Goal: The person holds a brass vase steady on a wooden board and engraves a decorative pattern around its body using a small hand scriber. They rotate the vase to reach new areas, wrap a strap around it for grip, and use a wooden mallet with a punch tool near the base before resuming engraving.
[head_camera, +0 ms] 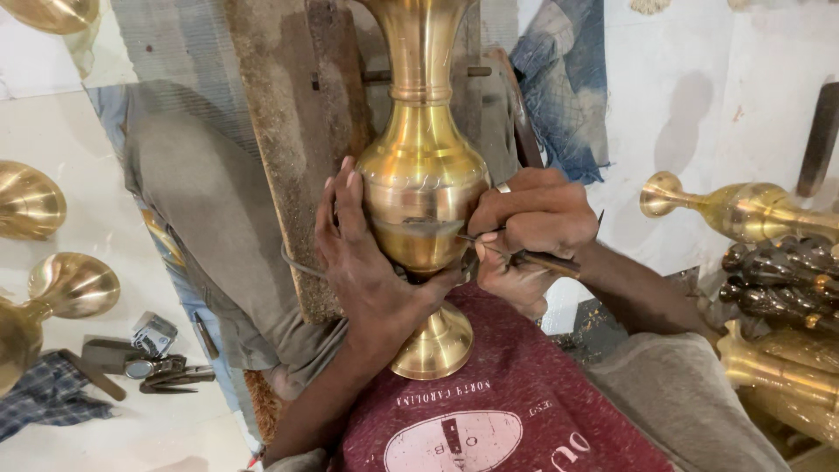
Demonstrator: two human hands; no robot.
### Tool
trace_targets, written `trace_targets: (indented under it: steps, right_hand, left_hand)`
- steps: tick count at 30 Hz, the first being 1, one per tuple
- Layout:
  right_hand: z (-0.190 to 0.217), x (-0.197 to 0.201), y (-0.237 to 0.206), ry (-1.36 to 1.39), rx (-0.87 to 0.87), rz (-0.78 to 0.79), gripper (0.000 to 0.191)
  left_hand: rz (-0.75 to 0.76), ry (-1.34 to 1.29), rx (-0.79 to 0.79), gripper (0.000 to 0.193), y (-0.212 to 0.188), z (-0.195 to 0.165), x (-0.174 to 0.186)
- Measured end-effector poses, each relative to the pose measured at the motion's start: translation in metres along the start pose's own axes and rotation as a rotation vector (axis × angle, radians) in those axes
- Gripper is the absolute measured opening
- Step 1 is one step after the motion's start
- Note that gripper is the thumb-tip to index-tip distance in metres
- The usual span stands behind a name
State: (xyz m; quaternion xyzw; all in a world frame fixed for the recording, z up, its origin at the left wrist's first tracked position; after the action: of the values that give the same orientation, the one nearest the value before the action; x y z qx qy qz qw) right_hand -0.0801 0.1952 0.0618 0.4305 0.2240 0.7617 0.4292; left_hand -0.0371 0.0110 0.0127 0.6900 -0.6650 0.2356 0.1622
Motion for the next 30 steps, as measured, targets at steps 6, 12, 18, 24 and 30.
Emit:
trace_targets:
  steps: [6, 12, 18, 24, 30]
  right_hand:
    - [-0.002, -0.005, -0.015, -0.014, 0.046, -0.071, 0.030]
    - [0.006, -0.010, -0.018, -0.060, 0.000, -0.152, 0.028]
    - [0.008, -0.011, -0.017, -0.039, -0.003, -0.190, 0.023]
    - [0.012, -0.017, -0.030, -0.037, 0.002, -0.254, 0.021]
    - [0.012, -0.031, -0.053, -0.068, 0.030, -0.371, 0.019]
  left_hand:
    - [0.000, 0.012, 0.000, 0.130, 0.000, 0.001, -0.002]
    - [-0.003, 0.034, 0.008, 0.132, -0.002, 0.000, -0.005]
    - [0.000, 0.030, -0.004, 0.137, -0.002, 0.000, -0.007]
    - [-0.012, 0.060, 0.005, 0.138, -0.004, 0.000, -0.009]
    - [-0.017, 0.079, 0.017, 0.142, -0.004, 0.001, -0.011]
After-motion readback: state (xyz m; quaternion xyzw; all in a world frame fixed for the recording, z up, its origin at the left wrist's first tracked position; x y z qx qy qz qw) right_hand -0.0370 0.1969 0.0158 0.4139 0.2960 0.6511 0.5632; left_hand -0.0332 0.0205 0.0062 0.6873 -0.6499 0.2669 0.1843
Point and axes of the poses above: each hand's wrist, its own y-axis towards the middle knuckle, its own x-axis out of the back of the hand, z = x × y, the point moved 4 cm from there along y, towards the middle knuckle, and after that the axes turned 14 degrees about x, right-handed, at the moved point
